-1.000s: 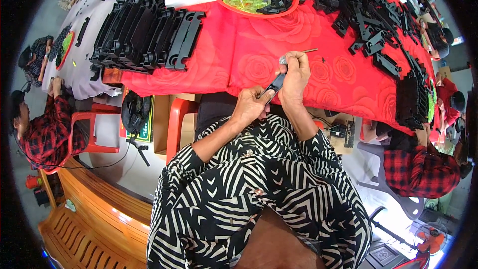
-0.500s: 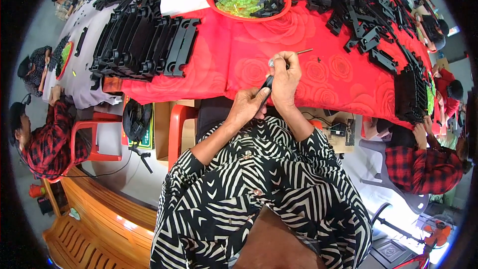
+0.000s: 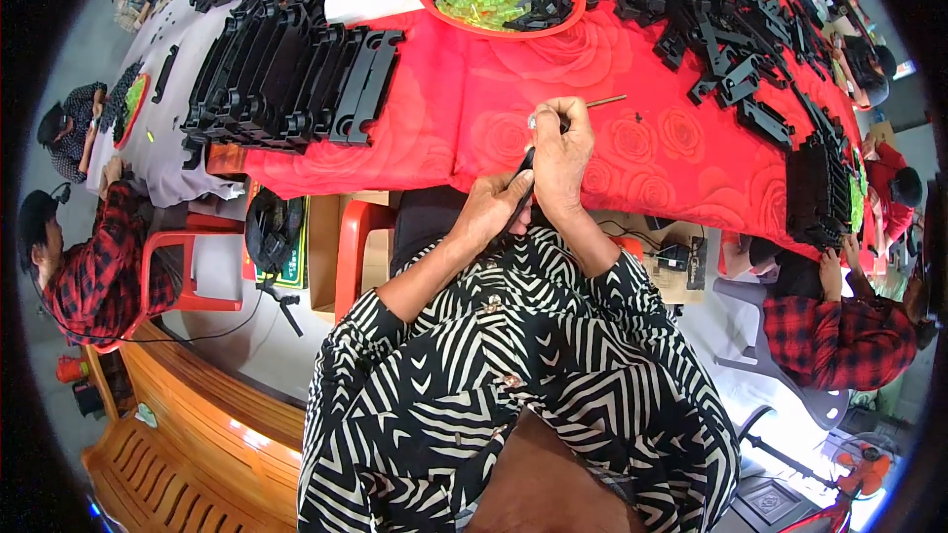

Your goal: The person assembles plastic components by inserting small circular and cylindrical pieces into black plastic frames by hand.

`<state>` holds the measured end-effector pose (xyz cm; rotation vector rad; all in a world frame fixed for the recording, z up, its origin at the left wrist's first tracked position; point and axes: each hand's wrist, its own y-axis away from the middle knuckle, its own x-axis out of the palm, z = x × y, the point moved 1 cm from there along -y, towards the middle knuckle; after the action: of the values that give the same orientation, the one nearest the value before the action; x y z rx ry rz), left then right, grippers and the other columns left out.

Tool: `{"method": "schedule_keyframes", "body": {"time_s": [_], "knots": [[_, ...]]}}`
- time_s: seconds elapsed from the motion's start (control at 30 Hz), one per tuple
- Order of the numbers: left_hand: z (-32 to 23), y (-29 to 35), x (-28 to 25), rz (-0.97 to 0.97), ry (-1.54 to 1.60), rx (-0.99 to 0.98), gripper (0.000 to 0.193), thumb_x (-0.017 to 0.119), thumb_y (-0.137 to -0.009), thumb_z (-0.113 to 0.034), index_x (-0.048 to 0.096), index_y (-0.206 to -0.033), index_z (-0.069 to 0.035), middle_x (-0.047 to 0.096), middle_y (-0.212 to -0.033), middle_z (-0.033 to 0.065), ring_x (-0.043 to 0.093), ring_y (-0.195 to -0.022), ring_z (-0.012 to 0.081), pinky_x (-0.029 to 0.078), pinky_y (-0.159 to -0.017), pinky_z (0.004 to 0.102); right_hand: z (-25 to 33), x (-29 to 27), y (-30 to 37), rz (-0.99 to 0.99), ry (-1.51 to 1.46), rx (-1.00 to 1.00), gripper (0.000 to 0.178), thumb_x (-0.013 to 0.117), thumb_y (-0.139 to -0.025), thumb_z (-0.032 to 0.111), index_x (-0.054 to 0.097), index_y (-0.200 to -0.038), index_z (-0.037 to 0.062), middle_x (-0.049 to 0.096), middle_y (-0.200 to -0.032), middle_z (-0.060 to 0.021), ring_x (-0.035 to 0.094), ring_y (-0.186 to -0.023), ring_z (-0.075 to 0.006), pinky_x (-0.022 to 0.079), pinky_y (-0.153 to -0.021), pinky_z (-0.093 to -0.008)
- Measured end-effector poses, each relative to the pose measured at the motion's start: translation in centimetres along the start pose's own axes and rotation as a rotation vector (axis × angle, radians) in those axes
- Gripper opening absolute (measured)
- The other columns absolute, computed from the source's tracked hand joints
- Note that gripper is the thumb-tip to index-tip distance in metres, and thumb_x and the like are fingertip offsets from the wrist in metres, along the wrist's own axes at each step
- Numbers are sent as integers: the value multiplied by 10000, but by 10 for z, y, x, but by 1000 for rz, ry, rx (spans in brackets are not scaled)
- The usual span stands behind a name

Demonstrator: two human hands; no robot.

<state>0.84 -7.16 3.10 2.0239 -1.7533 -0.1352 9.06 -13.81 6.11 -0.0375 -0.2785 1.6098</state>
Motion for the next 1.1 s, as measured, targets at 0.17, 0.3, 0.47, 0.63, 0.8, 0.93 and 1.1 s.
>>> {"method": "schedule_keyframes", "body": {"time_s": [0.17,0.3,0.47,0.63,0.8,0.93,1.1], "knots": [[0,-10,2,-55,2,-44,327,477,-898,-294,550,-753,-10,528,-560,34,487,-434,98,418,-402,222,-3,-1,-12,2,-205,191,42,492,-797,44,479,-757,49,454,-609,-1,395,-473,-53,378,-420,-207],[-1,-12,1,4,-53,-3,247,463,-906,-263,527,-857,-29,558,-637,26,493,-480,83,419,-441,212,-14,-11,-26,98,-478,337,72,504,-794,92,493,-735,52,496,-632,-15,408,-453,-59,397,-406,-222],[-4,-6,-1,-63,22,151,174,455,-899,-166,523,-887,-5,581,-711,42,515,-540,84,430,-511,212,-29,-20,-33,205,-308,190,220,489,-855,178,493,-1033,50,544,-917,-60,543,-780,-143,454,-691,-274],[-16,-8,-13,-379,163,455,149,435,-920,-178,486,-915,-38,529,-774,8,484,-685,81,403,-625,221,-9,-15,-4,328,-80,161,343,545,-830,190,416,-1097,16,533,-906,-80,536,-810,-151,445,-696,-263],[-15,-13,-15,-477,263,621,153,436,-924,-200,476,-921,-53,481,-815,0,438,-729,83,391,-654,237,2,-4,24,639,267,86,355,545,-836,203,440,-1084,-27,548,-964,-170,572,-840,-231,468,-720,-312],[-17,-13,-15,-475,315,541,165,419,-931,-202,444,-844,-64,405,-747,-20,371,-698,81,356,-639,235,-2,-3,25,746,344,-70,292,495,-863,169,469,-1073,-32,567,-906,-187,585,-828,-262,466,-738,-330],[-17,-10,-16,-362,322,535,278,462,-910,-314,496,-908,-38,483,-787,3,444,-731,82,389,-659,237,1,-1,30,633,285,-188,271,475,-861,136,449,-1075,-27,558,-847,-211,582,-808,-324,451,-714,-386]]}}
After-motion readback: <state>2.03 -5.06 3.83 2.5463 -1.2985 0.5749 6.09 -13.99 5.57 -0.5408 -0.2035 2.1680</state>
